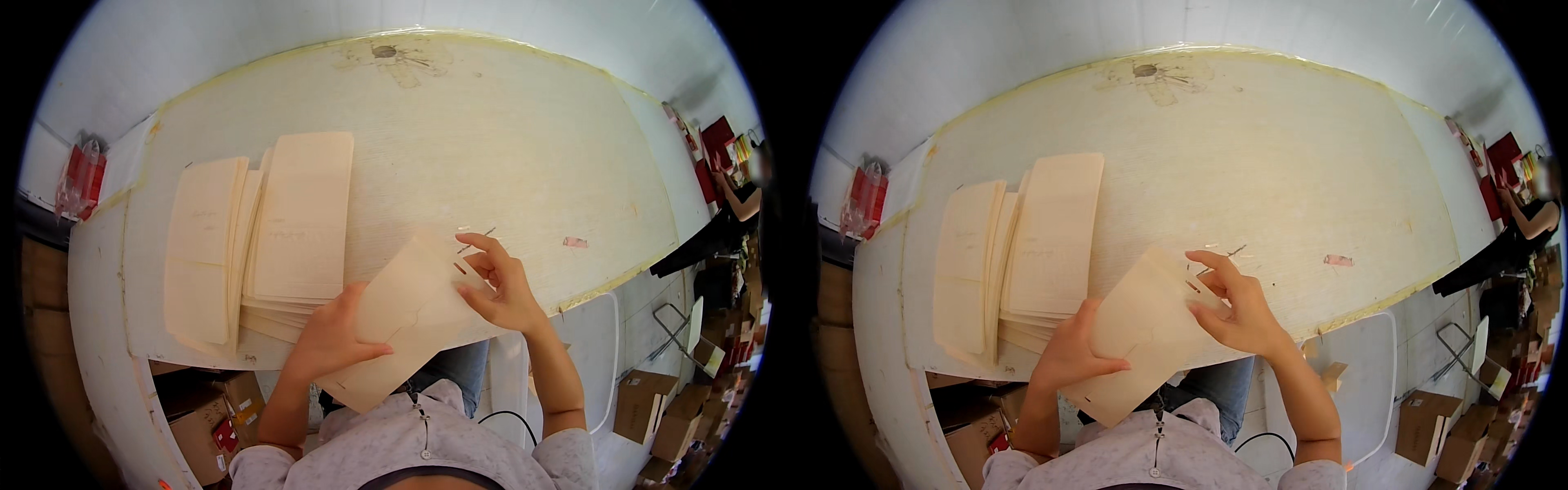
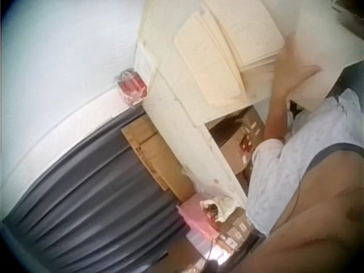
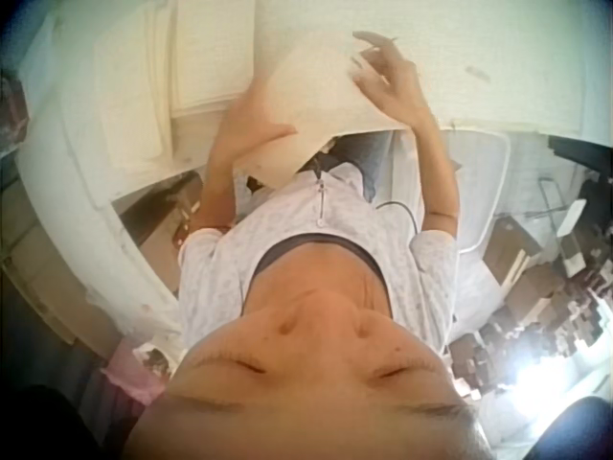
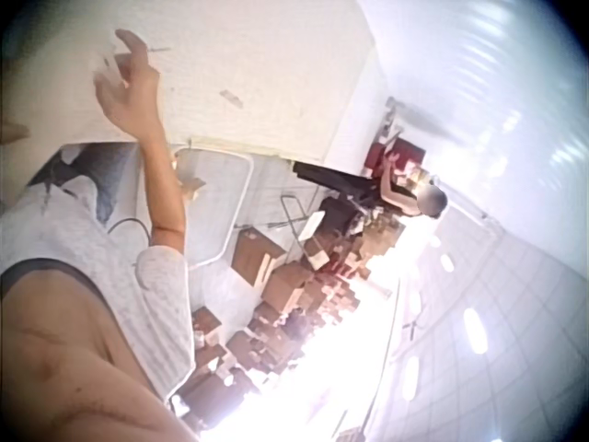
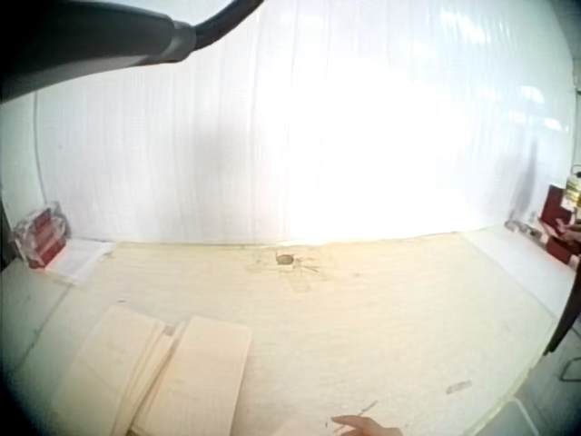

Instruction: The person folds flat, pre-cut cardboard sheets into small open-top boxes by hand. They repeatedly pick a sheet, fold along scored lines, and tuck flaps to form the box, then place the finished unit into a clear bin. Other people in the background perform similar folding tasks.

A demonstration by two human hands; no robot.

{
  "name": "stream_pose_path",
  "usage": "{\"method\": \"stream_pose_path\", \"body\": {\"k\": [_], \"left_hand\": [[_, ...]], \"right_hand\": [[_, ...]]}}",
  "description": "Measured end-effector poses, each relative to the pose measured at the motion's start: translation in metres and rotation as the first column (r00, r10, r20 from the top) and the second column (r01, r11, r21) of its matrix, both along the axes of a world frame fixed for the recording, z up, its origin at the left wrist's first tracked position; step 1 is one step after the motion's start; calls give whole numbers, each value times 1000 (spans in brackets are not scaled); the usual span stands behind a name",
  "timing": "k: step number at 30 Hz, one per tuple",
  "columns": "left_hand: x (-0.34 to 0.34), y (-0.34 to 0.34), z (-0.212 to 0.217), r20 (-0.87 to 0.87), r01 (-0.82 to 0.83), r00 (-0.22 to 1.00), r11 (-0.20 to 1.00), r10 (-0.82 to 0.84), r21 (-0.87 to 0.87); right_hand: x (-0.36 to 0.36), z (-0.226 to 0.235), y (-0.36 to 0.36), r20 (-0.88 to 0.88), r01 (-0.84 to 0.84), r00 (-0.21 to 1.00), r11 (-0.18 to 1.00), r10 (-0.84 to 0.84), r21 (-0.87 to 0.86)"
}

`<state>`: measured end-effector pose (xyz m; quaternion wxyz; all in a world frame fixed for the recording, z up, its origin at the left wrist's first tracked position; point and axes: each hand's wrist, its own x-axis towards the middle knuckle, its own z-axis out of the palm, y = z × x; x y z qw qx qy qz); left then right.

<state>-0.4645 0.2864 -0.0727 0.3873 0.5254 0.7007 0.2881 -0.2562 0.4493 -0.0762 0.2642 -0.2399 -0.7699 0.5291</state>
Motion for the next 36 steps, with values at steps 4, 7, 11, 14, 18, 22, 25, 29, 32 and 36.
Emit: {"method": "stream_pose_path", "body": {"k": [4, 7, 11, 14, 18, 22, 25, 29, 32, 36], "left_hand": [[2, 0, 3, -29, 9, 1000, 1000, -9, -12], [1, 0, 4, -28, 14, 1000, 1000, -14, -8], [1, -1, 2, -33, 25, 999, 1000, -26, -8], [1, -2, 1, -55, 33, 998, 999, -35, -30], [1, -2, -2, -62, 36, 997, 999, -38, -26], [2, -1, -3, -82, 33, 996, 999, -35, -19], [1, -3, -4, -92, 39, 995, 999, -39, 0], [-6, -6, -6, 21, -123, 992, 987, 121, 108], [-7, -1, -12, 317, -404, 895, 873, 315, 273], [11, 9, -22, 639, -666, 675, 677, 368, 314]], "right_hand": [[-3, 9, 0, 89, 0, 996, 996, 8, -93], [-5, 16, 1, 60, -25, 998, 988, 34, -152], [-6, 21, 1, 142, -46, 988, 995, 59, -92], [-6, 21, 0, 152, -67, 985, 994, 79, -82], [-9, 18, -6, 180, -30, 983, 997, 18, 66], [-10, 17, -10, 38, 15, 999, 997, -12, -76], [-4, 20, -7, 119, -28, 992, 984, 49, -178], [8, 20, 1, 256, -83, 966, 979, 33, 185], [8, 14, 10, -152, -100, 987, 946, 55, -309], [7, 3, -2, -123, -105, 991, 887, 55, -450]]}}
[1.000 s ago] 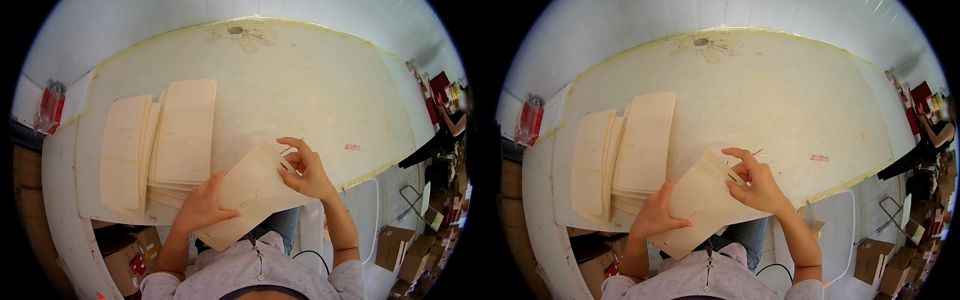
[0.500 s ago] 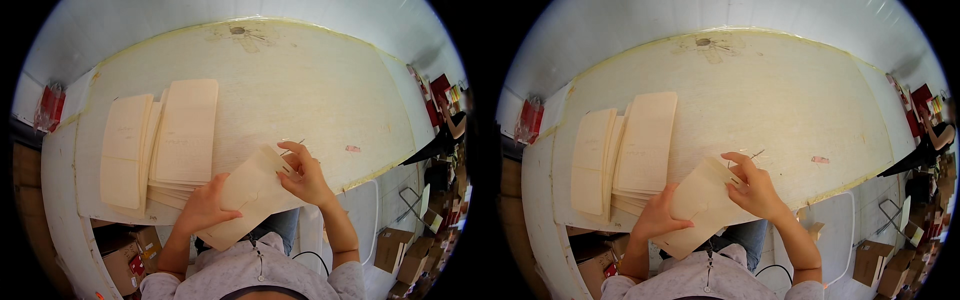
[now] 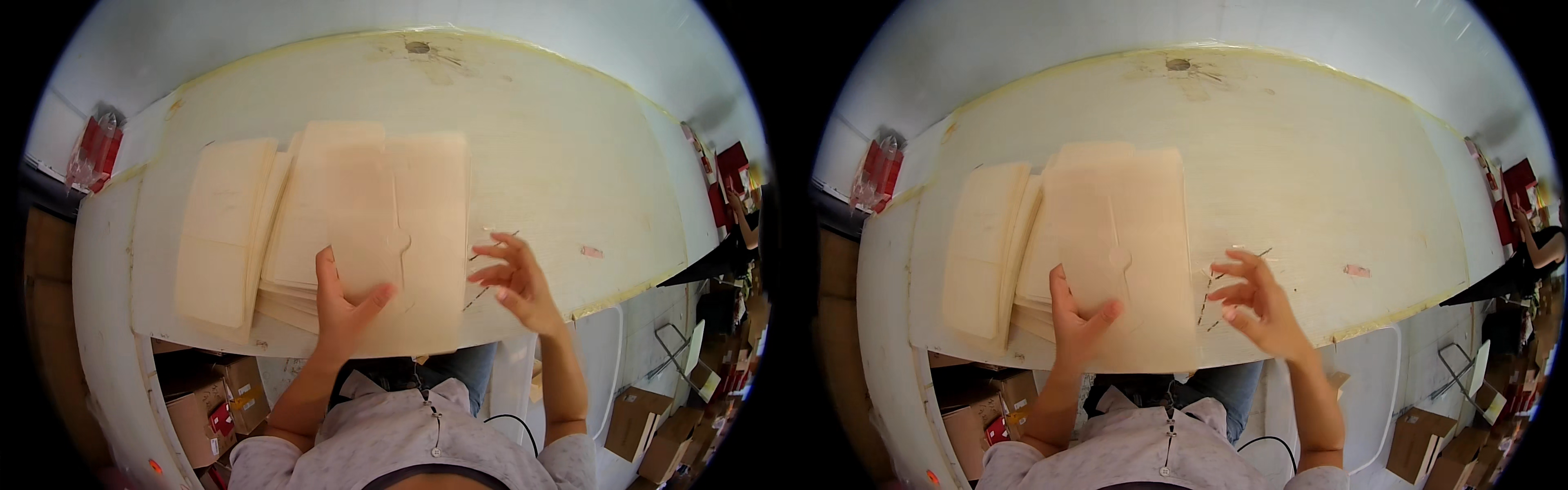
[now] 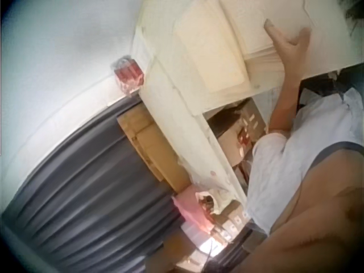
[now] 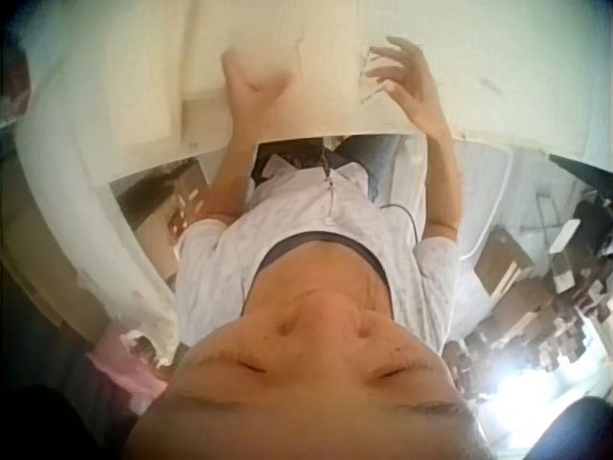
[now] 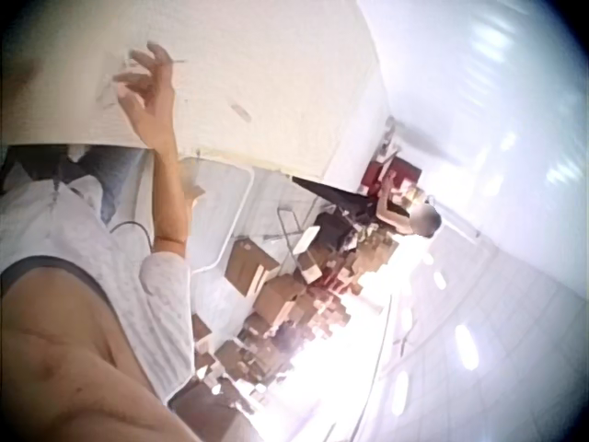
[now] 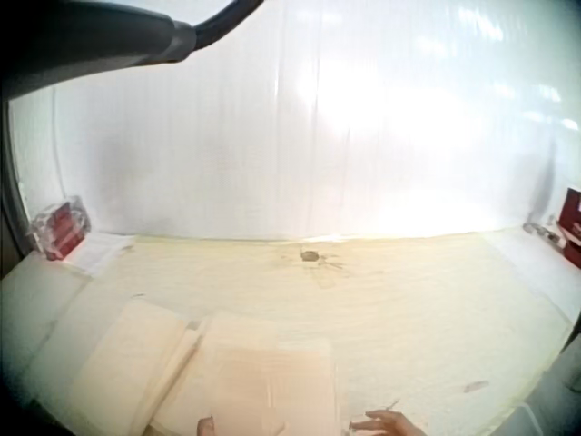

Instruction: The person folds flat, pre-cut cardboard sheets into small open-top boxes by hand. They repeatedly pick a sheet, fold along scored lines, and tuck flaps to form the box, then place the finished unit into a clear bin. Other people in the background perform similar folding tasks.

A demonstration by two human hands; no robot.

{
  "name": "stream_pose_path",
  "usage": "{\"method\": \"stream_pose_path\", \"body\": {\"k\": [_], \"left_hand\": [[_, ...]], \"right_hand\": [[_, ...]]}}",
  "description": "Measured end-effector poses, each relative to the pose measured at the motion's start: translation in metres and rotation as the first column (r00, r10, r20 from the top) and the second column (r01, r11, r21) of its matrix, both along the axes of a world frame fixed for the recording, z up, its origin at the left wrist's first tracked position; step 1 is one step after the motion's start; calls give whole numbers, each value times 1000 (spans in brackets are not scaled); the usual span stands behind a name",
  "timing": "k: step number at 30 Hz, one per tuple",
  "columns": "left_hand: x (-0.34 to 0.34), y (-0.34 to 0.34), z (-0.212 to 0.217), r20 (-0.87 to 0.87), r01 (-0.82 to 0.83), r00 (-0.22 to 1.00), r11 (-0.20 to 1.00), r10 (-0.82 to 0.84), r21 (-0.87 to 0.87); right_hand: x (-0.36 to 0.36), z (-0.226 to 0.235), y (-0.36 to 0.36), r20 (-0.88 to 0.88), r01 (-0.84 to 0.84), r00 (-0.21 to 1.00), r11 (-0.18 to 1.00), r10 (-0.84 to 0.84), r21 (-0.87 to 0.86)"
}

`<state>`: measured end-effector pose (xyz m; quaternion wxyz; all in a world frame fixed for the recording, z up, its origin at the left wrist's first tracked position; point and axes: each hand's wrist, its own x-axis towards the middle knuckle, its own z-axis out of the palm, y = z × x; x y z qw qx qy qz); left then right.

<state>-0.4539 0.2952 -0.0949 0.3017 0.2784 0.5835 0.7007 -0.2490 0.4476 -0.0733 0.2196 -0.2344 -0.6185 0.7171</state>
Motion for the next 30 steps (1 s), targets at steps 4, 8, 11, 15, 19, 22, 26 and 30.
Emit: {"method": "stream_pose_path", "body": {"k": [4, 8, 11, 15, 19, 22, 26, 30], "left_hand": [[18, 3, -5, 282, -137, 955, 977, 86, 165], [25, 2, -4, 539, -195, 842, 934, 4, 299], [29, -1, -3, 623, -123, 769, 923, -143, 364], [35, -5, -7, 556, -53, 815, 936, -161, 348], [36, -9, -14, 506, -66, 856, 949, -104, 307], [37, -11, -18, 462, -84, 884, 945, -77, 317], [42, -10, -18, 499, -126, 864, 935, -61, 332], [44, -7, -16, 536, -151, 843, 937, -45, 315]], "right_hand": [[-9, -15, -36, -60, 32, 997, 995, -38, -94], [-17, -21, -65, -94, 279, 946, 929, -309, -243], [-22, -19, -75, -78, 392, 905, 891, -419, -230], [-27, -14, -77, -84, 458, 878, 878, -471, -142], [-31, -12, -76, -96, 422, 893, 892, -440, -164], [-38, -15, -78, -138, 483, 847, 852, -513, -204], [-39, -24, -84, -251, 458, 845, 881, -473, -118], [-31, -34, -85, -144, 402, 914, 898, -380, 179]]}}
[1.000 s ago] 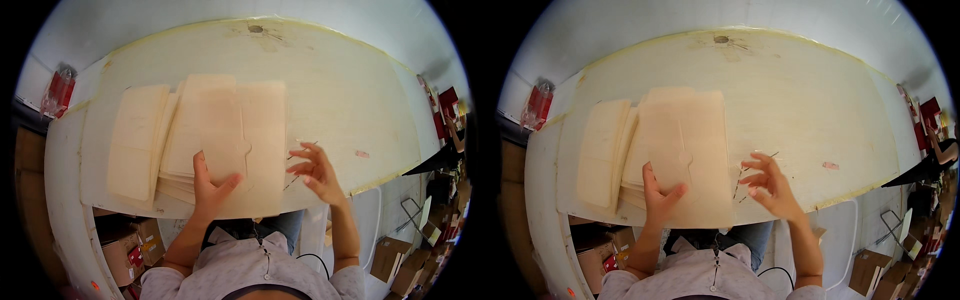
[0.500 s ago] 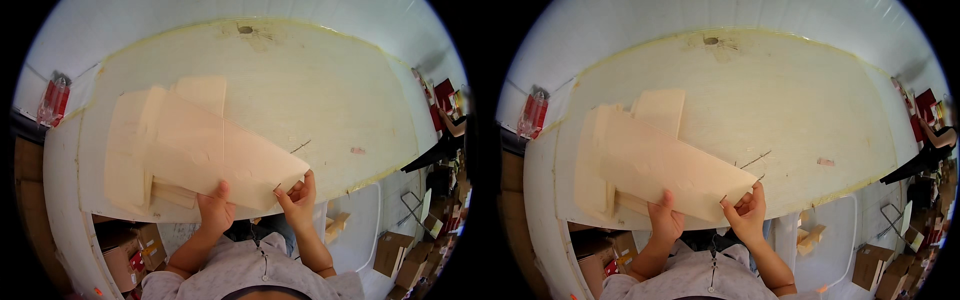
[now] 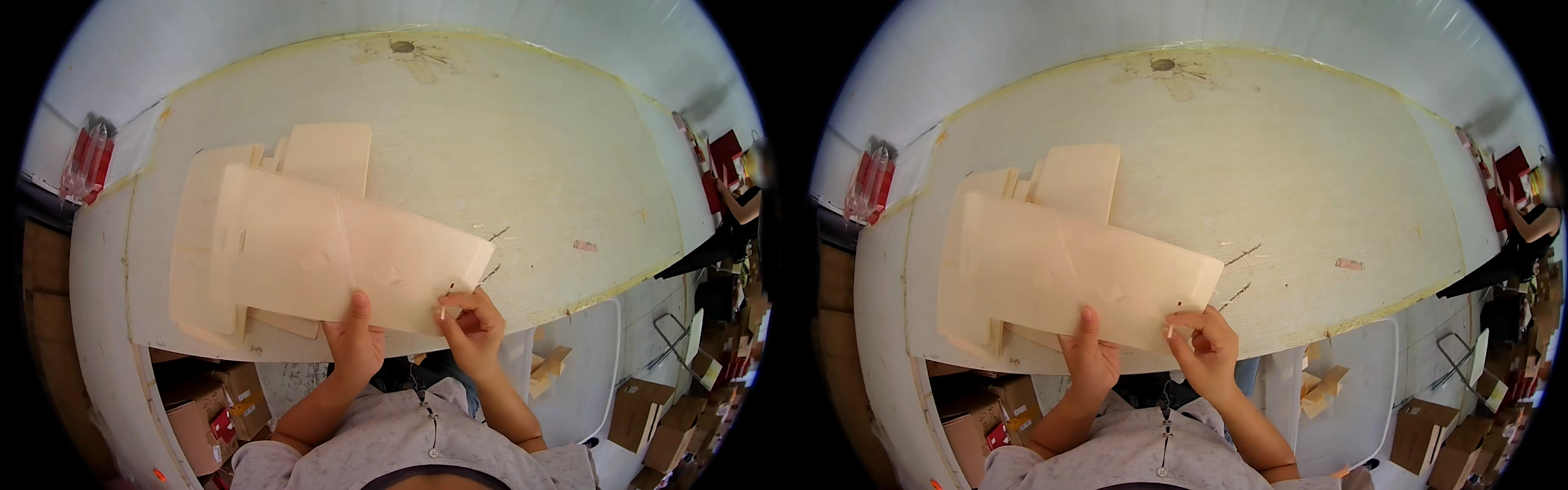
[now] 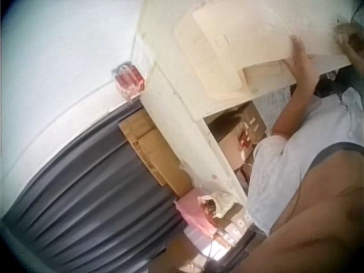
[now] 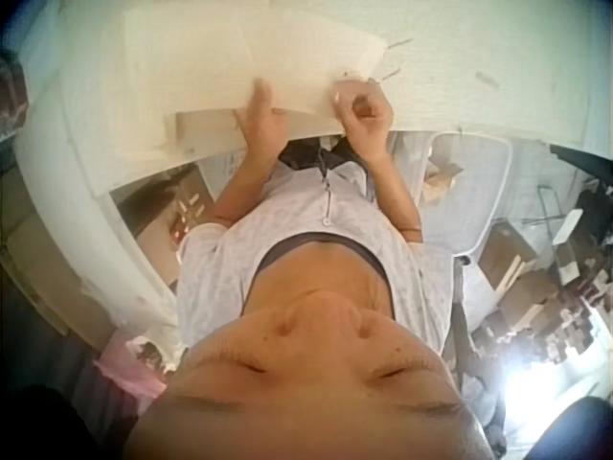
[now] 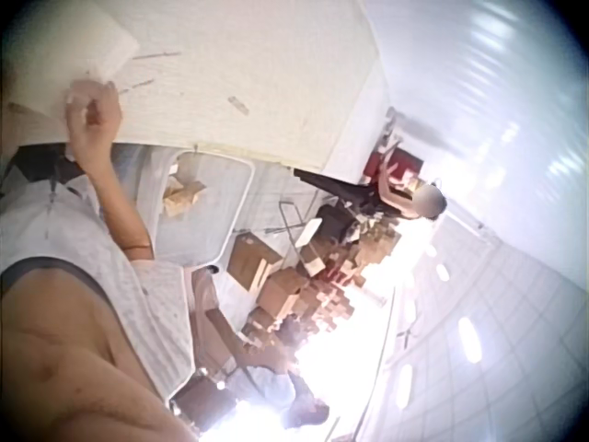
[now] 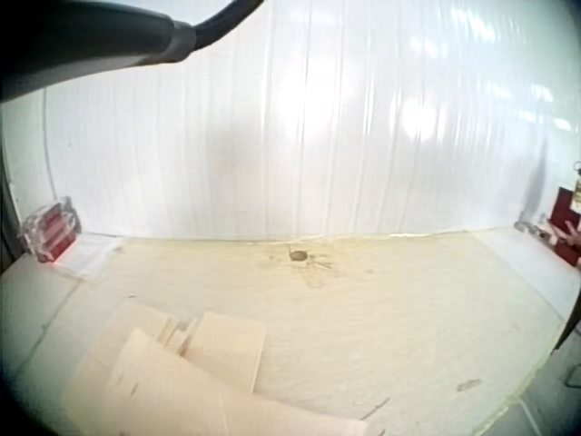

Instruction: The person folds flat, pre-cut cardboard sheets into small open-top boxes by hand. They repeatedly pick a sheet, fold along scored lines, and tuck flaps to form the box, then place the finished unit into a clear bin. Other people in the background perform similar folding tasks.

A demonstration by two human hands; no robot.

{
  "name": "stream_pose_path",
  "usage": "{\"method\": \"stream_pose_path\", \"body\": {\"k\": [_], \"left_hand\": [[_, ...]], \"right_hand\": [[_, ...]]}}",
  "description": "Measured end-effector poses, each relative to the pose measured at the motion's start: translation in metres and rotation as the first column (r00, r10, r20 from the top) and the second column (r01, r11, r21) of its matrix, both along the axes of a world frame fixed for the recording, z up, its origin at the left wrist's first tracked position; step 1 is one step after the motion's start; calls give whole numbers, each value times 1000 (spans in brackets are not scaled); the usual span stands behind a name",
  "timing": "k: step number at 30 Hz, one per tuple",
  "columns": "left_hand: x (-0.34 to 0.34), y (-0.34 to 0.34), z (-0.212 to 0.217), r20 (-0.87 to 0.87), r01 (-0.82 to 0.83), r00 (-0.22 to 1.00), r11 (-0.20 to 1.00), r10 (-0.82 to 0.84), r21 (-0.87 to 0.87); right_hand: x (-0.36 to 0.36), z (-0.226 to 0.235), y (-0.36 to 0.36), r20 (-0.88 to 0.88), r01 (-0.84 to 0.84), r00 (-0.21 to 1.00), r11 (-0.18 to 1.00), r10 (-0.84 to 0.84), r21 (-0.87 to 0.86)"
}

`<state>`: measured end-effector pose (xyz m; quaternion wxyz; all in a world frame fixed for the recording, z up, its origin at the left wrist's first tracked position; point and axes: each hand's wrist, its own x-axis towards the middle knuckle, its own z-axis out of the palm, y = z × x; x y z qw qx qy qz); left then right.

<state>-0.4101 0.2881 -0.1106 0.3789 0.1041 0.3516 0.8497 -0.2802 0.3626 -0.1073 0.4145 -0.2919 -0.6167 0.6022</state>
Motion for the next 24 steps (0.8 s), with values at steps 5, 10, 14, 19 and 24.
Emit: {"method": "stream_pose_path", "body": {"k": [5, 10, 14, 19, 24], "left_hand": [[-1, 0, 1, -18, 39, 999, 997, -38, 62], [-8, -3, 4, -7, -12, 1000, 997, 12, 72], [-6, -1, 5, 108, 8, 994, 997, -16, 70], [-4, -1, 2, 111, 37, 993, 996, -46, 84], [-5, -5, 2, 101, 72, 992, 993, -81, 98]], "right_hand": [[-3, -7, 9, -121, 246, 962, 969, -244, 0], [10, 6, 33, 8, 242, 970, 968, -242, -72], [9, 14, 22, -52, 8, 998, 973, -20, -231], [1, 18, 15, 39, 103, 995, 973, -97, -208], [1, 24, 16, 134, 141, 984, 978, -121, -151]]}}
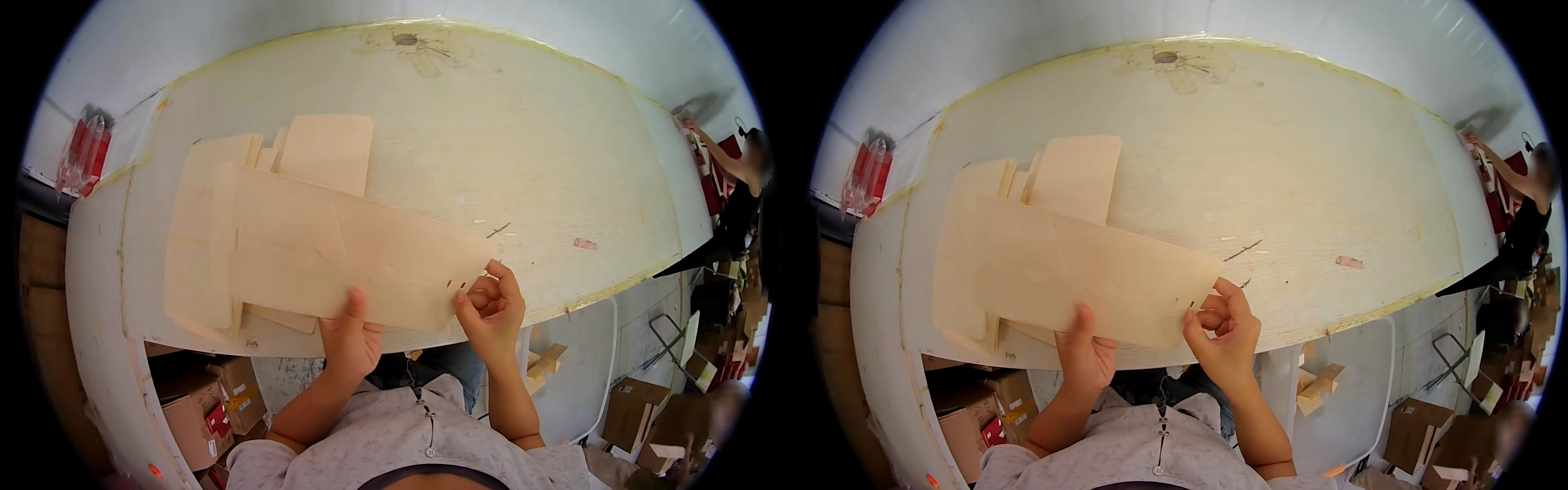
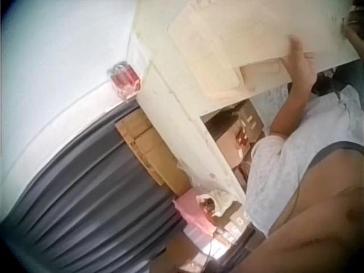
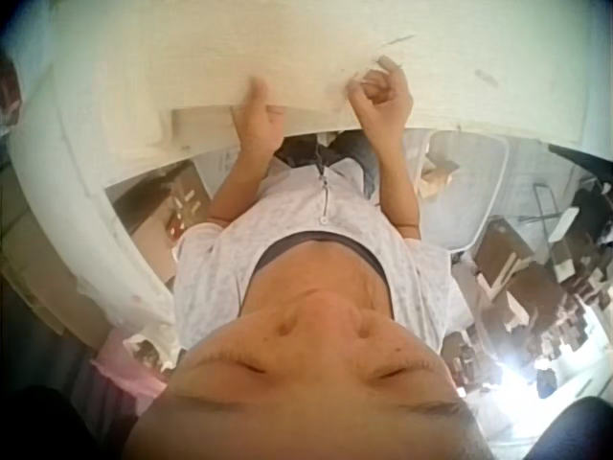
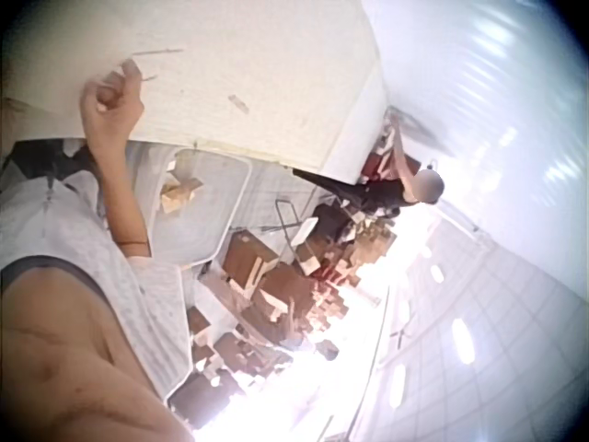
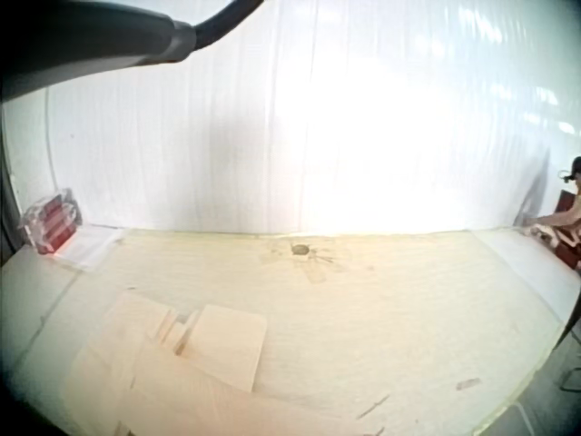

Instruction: The person folds flat, pre-cut cardboard sheets into small open-top boxes by hand. They repeatedly pick a sheet, fold along scored lines, and tuck flaps to form the box, then place the finished unit into a clear bin. Other people in the background perform similar folding tasks.

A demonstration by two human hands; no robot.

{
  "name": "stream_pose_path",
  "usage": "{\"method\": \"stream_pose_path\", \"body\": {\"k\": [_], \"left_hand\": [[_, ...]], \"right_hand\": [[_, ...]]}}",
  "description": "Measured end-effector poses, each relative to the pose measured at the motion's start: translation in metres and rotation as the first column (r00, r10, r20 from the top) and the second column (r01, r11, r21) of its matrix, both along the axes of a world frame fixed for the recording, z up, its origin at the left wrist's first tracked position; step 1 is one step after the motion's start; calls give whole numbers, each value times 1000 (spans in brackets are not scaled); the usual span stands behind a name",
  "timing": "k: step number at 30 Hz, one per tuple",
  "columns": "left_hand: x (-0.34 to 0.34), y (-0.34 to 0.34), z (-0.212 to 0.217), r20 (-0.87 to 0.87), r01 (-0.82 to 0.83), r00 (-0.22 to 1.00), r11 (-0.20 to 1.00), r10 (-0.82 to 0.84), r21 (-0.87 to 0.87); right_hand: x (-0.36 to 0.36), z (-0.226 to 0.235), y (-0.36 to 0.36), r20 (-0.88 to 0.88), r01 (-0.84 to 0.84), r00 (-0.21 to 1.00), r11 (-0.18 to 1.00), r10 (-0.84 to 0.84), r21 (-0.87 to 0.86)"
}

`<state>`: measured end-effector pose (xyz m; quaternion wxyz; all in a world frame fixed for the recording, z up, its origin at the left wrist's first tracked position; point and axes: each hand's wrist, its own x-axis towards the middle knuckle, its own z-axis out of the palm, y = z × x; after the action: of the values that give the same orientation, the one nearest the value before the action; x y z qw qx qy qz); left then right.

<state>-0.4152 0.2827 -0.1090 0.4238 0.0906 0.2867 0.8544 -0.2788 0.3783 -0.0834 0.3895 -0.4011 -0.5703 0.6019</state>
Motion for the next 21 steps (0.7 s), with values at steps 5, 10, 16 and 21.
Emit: {"method": "stream_pose_path", "body": {"k": [5, 10, 16, 21], "left_hand": [[4, 0, -2, 45, 90, 995, 996, -89, -26], [3, 2, -5, 81, 138, 988, 990, -135, -33], [0, 7, 1, 242, 243, 942, 970, -231, -20], [0, 10, 3, 251, 281, 926, 959, -283, 47]], "right_hand": [[-3, -3, 0, -157, 131, 978, 991, -136, -43], [17, -11, -2, -213, -6, 976, 987, 41, 158], [34, -29, -20, -261, -79, 957, 979, 127, 188], [42, -35, -22, -152, -78, 980, 955, 126, 287]]}}
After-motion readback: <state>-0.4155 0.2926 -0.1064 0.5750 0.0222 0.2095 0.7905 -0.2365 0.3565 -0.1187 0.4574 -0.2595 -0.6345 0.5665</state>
